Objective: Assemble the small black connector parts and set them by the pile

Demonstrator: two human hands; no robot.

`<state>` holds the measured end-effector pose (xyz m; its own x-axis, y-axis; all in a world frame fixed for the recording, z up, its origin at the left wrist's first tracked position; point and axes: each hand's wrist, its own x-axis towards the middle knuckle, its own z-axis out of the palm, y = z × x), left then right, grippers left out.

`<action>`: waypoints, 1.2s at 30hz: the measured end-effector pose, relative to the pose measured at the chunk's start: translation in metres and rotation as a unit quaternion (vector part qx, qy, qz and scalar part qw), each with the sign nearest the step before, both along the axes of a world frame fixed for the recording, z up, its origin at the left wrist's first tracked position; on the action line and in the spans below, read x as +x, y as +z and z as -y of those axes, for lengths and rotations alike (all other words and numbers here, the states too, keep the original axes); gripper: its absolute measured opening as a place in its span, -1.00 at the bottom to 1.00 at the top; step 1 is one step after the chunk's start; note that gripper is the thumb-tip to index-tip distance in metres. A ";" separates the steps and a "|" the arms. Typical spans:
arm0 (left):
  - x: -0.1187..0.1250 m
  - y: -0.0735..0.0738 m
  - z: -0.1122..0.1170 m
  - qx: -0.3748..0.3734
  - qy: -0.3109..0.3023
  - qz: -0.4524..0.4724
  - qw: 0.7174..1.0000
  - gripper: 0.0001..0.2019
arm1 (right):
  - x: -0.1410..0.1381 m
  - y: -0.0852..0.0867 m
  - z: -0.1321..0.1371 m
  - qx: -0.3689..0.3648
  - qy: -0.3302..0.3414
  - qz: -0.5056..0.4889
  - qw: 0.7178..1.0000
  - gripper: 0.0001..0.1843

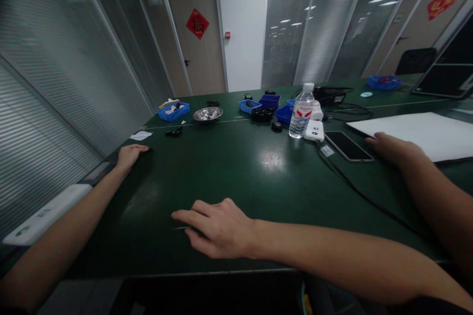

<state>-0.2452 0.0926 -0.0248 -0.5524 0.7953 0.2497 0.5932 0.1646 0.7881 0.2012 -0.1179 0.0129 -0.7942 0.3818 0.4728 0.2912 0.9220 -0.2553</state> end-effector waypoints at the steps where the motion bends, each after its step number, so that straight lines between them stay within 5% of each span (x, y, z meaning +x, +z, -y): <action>1: 0.001 0.001 0.000 -0.004 -0.004 0.005 1.000 -0.81 | 0.000 0.000 0.000 -0.003 0.001 0.001 1.000 -0.53; 14: 0.014 0.002 0.007 0.014 -0.086 0.000 0.996 -0.74 | 0.000 -0.001 -0.001 -0.006 0.004 -0.003 1.000 -0.55; 24: 0.013 -0.001 0.009 0.098 -0.039 0.041 0.994 -0.62 | 0.001 0.000 0.000 -0.004 0.004 0.000 1.000 -0.62; 36: 0.002 -0.011 0.002 0.102 -0.048 0.104 0.988 -0.55 | 0.001 0.001 0.000 -0.007 0.010 0.005 1.000 -0.64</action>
